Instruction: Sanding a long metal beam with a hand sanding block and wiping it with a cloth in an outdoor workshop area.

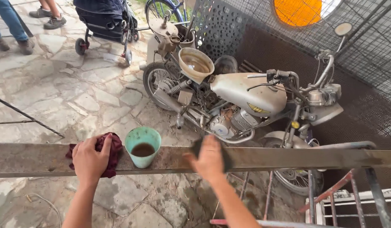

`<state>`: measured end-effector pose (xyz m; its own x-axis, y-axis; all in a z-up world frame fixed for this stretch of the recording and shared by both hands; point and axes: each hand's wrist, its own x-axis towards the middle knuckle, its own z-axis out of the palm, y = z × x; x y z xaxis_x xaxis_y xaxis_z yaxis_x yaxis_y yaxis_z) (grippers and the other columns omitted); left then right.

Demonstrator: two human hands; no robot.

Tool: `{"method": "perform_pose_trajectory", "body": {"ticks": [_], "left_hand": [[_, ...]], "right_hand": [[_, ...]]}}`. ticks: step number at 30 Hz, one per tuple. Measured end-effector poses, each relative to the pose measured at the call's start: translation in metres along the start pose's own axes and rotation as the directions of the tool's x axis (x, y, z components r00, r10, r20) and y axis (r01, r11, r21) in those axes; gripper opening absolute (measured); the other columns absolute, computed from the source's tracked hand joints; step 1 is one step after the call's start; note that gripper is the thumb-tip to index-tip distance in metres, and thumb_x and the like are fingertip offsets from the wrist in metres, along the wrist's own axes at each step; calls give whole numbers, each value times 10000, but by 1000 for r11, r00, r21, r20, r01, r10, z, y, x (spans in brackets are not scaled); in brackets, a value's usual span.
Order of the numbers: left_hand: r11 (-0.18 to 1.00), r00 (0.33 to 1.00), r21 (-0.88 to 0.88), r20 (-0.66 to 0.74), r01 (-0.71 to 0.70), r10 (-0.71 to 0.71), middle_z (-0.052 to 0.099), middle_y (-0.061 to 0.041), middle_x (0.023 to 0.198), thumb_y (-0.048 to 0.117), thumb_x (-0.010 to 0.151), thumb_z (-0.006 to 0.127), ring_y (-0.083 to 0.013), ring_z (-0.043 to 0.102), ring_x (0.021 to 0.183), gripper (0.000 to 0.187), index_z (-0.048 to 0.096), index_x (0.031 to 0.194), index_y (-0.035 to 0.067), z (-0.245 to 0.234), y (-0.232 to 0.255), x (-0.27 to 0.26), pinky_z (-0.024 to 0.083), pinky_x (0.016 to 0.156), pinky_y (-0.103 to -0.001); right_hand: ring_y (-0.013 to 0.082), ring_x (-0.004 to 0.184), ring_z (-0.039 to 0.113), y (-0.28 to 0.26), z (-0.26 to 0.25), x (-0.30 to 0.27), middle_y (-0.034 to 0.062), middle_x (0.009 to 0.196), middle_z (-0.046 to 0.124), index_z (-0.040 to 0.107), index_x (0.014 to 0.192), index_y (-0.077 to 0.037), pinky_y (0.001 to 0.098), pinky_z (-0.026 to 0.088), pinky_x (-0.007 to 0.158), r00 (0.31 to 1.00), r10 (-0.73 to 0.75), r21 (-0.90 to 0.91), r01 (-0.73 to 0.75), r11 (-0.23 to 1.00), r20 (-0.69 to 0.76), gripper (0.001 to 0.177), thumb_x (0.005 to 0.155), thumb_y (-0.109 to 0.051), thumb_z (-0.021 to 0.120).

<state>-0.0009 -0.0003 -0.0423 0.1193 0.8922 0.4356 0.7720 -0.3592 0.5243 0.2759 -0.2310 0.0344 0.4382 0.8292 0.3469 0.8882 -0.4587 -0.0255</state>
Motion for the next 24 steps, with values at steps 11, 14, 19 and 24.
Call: {"method": "perform_pose_trajectory", "body": {"ticks": [11, 14, 19, 24], "left_hand": [[995, 997, -100, 70, -25, 32, 776, -88, 1032, 542, 1058, 522, -291, 678, 1026, 532, 770, 1115, 74, -18, 15, 5, 392, 1142, -448], [997, 997, -77, 73, -22, 28, 775, -101, 1067, 569, 1055, 508, -298, 678, 1076, 569, 767, 1127, 67, -12, 10, 3, 395, 1146, -443], [996, 996, -83, 84, -13, 20, 777, -112, 1025, 572, 1022, 518, -297, 689, 1017, 569, 764, 1111, 67, -19, 16, 7, 416, 1128, -456], [992, 990, -120, 136, 42, -26, 772, -128, 1072, 553, 1026, 537, -324, 670, 1072, 534, 763, 1128, 81, -26, 20, 3, 387, 1148, -461]], "right_hand": [[368, 1467, 129, 6, -26, 14, 288, 1570, 114, 164, 1455, 119, 417, 61, 1215, 958, 14, 67, -35, 997, 286, 1213, 771, -862, -39], [352, 1480, 57, -59, -63, 11, 262, 1598, -32, -30, 1499, 85, 396, 90, 1213, 876, -61, -35, 89, 995, 479, 1001, 972, -672, 358], [303, 1498, -141, -31, -80, -34, 203, 1601, -209, -116, 1499, 40, 394, -68, 1213, 812, -116, 63, 97, 993, 572, 1067, 815, -769, 11], [365, 1477, 46, -23, -50, 8, 284, 1582, -1, 22, 1486, 108, 420, 16, 1213, 913, 26, 88, -68, 994, 407, 1192, 776, -850, 5]]}}
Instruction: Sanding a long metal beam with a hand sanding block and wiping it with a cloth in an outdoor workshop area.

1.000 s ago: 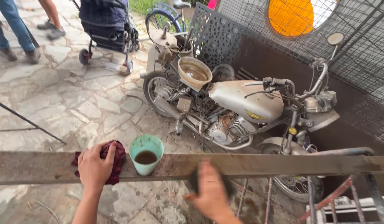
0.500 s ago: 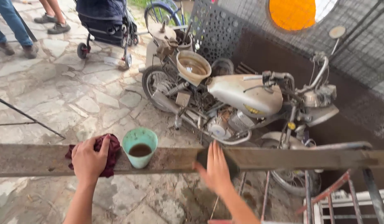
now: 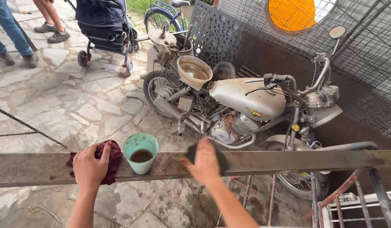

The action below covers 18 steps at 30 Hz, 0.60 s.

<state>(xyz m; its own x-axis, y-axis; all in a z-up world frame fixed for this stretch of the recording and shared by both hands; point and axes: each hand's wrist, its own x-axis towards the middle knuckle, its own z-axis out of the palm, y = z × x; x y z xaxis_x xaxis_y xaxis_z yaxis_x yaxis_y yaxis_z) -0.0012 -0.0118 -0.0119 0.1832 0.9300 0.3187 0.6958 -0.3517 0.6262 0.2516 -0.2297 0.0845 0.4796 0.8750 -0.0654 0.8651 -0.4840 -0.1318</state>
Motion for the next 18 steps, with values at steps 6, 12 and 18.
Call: {"method": "perform_pose_trajectory", "body": {"ticks": [6, 12, 18], "left_hand": [[1000, 1000, 18, -9, 13, -13, 775, -117, 1091, 587, 1016, 522, -303, 665, 1130, 557, 764, 1165, 108, 4, -1, 3, 365, 1188, -445], [999, 1000, 48, 25, -9, 8, 772, -119, 1155, 595, 1027, 501, -285, 689, 1118, 595, 753, 1192, 81, 7, -4, 3, 386, 1187, -472], [998, 999, 50, -31, -29, 30, 778, -98, 1086, 560, 1034, 538, -291, 684, 1102, 520, 779, 1125, 109, 6, -3, 4, 409, 1139, -441]], "right_hand": [[265, 1504, -124, -17, -7, -52, 151, 1621, -183, -101, 1514, -20, 396, -79, 1205, 970, -142, 124, 119, 985, 198, 1203, 666, -867, 3], [352, 1471, 122, 59, 21, 5, 281, 1562, 131, 132, 1463, 120, 410, 33, 1216, 987, 58, -130, -78, 988, -149, 1161, 824, -836, -32], [293, 1494, -68, 54, 31, -48, 204, 1613, -100, -18, 1503, 32, 404, -63, 1187, 993, -108, 4, 107, 994, 48, 1207, 699, -865, -90]]}}
